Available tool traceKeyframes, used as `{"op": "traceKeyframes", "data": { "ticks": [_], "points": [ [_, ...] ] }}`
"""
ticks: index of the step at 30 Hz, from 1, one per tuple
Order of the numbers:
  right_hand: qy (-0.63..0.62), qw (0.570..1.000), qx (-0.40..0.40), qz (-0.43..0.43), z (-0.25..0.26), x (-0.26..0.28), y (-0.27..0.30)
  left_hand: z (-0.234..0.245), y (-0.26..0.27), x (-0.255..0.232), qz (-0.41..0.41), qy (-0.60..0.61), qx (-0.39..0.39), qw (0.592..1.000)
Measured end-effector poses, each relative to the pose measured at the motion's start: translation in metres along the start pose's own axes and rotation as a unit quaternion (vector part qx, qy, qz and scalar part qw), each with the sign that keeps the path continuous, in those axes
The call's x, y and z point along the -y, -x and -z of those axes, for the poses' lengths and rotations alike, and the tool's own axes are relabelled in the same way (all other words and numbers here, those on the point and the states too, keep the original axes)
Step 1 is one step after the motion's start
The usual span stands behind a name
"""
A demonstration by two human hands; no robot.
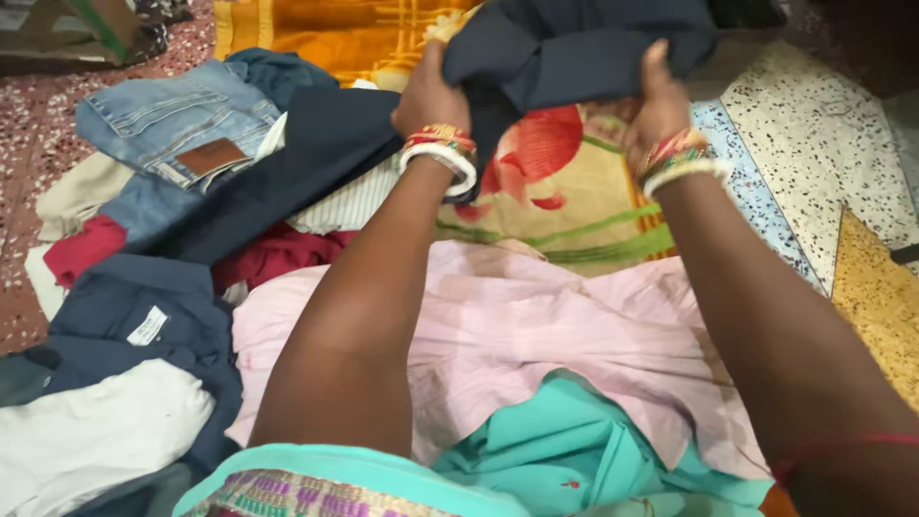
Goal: The person folds a yellow and black hoodie and a dark blue shirt on a patterned mat. The person places the folded hoodie into a suitcase.
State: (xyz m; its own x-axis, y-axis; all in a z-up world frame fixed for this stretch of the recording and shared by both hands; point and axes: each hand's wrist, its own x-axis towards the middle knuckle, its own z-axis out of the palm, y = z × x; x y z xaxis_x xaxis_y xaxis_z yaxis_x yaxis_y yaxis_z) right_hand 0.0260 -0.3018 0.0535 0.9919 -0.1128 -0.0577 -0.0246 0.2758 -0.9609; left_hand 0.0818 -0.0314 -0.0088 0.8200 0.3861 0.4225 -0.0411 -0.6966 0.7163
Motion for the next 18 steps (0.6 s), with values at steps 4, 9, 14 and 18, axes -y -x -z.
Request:
{"op": "traceKeyframes", "data": {
  "ticks": [4, 9, 14, 18],
  "points": [
    [0.193, 0.976, 0.064, -0.081, 0.000, -0.043, 0.013, -0.031, 0.005, -0.050, -0.094, 0.110, -0.083, 0.986],
    [-0.001, 0.986, 0.169, -0.002, 0.006, -0.096, -0.008, -0.043, 0.068, -0.139, -0.241, 0.237, 0.101, 0.936],
    [-0.244, 0.962, 0.115, 0.025, 0.068, -0.099, -0.041, -0.031, 0.090, -0.135, -0.320, 0.195, 0.197, 0.906],
    [-0.216, 0.970, -0.087, -0.064, 0.131, -0.079, -0.060, -0.017, 0.090, -0.063, -0.209, -0.002, 0.247, 0.946]
  ]
}}
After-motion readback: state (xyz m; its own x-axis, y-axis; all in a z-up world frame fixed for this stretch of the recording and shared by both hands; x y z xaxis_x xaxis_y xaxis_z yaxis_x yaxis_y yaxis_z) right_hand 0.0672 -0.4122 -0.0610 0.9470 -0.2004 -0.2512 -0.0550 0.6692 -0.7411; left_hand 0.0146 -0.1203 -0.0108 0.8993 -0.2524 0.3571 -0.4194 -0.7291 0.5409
